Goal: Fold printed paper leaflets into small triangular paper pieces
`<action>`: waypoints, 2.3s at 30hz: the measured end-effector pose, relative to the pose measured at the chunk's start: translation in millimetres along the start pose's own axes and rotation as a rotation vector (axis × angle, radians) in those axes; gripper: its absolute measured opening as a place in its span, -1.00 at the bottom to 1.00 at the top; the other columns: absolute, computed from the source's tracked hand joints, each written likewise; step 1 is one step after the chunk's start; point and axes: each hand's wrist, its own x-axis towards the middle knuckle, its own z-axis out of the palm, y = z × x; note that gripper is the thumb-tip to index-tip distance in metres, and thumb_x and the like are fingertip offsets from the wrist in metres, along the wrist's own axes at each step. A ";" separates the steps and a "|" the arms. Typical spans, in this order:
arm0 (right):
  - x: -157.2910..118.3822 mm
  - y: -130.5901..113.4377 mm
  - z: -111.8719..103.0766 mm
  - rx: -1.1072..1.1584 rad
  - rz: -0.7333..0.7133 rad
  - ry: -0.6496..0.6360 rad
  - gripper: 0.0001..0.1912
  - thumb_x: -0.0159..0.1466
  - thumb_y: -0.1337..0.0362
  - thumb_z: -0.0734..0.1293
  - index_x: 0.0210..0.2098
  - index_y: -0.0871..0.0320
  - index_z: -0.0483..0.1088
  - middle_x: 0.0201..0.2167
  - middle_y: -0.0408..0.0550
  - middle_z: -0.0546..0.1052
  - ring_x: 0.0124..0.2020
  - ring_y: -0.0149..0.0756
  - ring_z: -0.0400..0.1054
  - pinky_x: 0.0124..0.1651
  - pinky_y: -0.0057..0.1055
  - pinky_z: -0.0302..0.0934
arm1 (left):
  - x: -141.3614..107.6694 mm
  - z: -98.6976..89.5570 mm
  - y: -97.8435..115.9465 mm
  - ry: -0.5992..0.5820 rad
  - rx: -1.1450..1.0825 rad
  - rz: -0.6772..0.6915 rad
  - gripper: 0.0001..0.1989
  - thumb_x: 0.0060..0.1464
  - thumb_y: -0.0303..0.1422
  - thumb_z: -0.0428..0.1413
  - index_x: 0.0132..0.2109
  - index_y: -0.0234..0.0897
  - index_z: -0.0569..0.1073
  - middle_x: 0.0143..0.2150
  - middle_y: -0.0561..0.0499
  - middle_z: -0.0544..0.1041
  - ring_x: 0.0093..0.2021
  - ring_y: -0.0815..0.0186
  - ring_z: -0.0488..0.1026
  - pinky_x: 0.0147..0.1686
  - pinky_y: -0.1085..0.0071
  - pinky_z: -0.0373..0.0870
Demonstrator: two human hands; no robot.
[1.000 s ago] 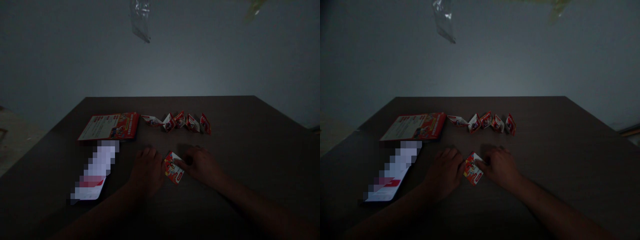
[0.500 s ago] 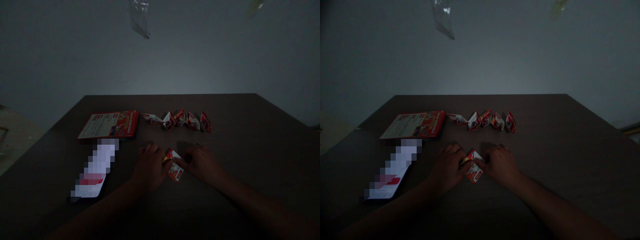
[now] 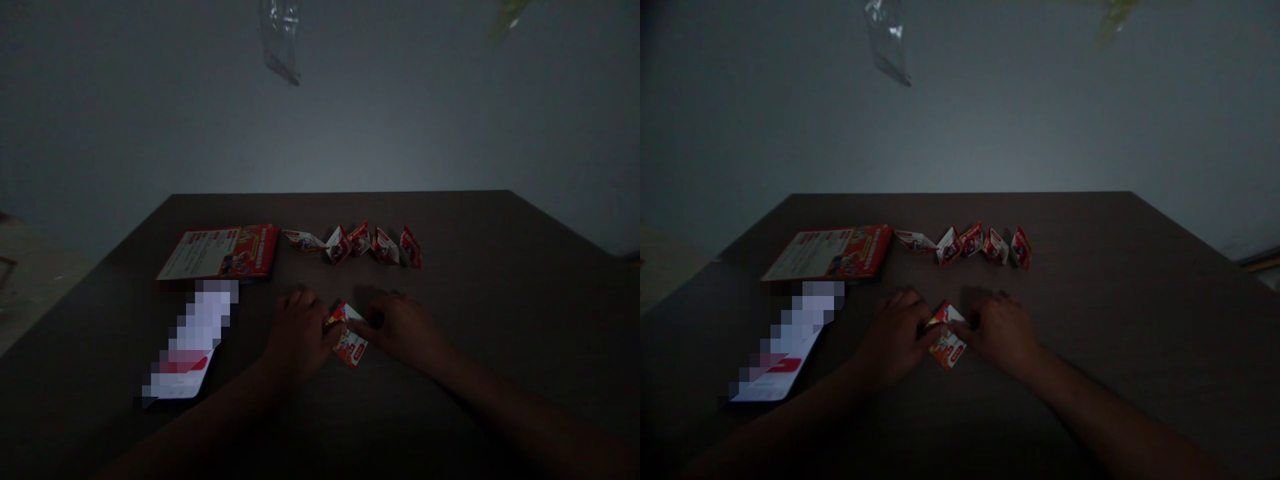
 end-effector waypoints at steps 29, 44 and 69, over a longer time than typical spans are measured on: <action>-1.2 19.6 -12.6 0.107 0.081 -0.183 -0.70 0.17 0.03 0.29 -0.48 0.11 0.49 -0.49 -0.09 0.55 -0.48 -0.30 0.39 -0.52 -0.46 0.07 | -4.6 -15.7 -26.4 -0.115 -0.095 -0.068 -0.83 0.05 -0.23 0.10 -0.37 -0.22 0.48 -0.26 -0.02 0.43 -0.18 0.17 0.35 -0.18 0.21 0.18; -2.0 29.1 -19.6 0.253 0.058 -0.213 -0.80 0.17 0.17 0.31 -0.43 0.16 0.50 -0.46 -0.08 0.55 -0.44 -0.30 0.41 -0.46 -0.47 0.14 | -2.2 -14.1 -32.4 -0.109 -0.176 -0.039 -0.91 0.00 -0.30 0.14 -0.34 -0.20 0.47 -0.24 0.01 0.44 -0.16 0.19 0.34 -0.16 0.23 0.19; -11.7 17.8 -4.8 0.448 -0.432 -0.067 -0.92 0.22 0.30 0.32 -0.37 0.19 0.41 -0.49 -0.14 0.45 -0.44 -0.40 0.31 -0.35 -0.45 0.14 | -12.7 -5.1 -0.4 0.035 -0.126 0.184 -0.41 -0.09 -0.12 0.21 0.08 -0.26 0.32 -0.03 -0.13 0.37 -0.05 0.07 0.29 -0.08 0.14 0.26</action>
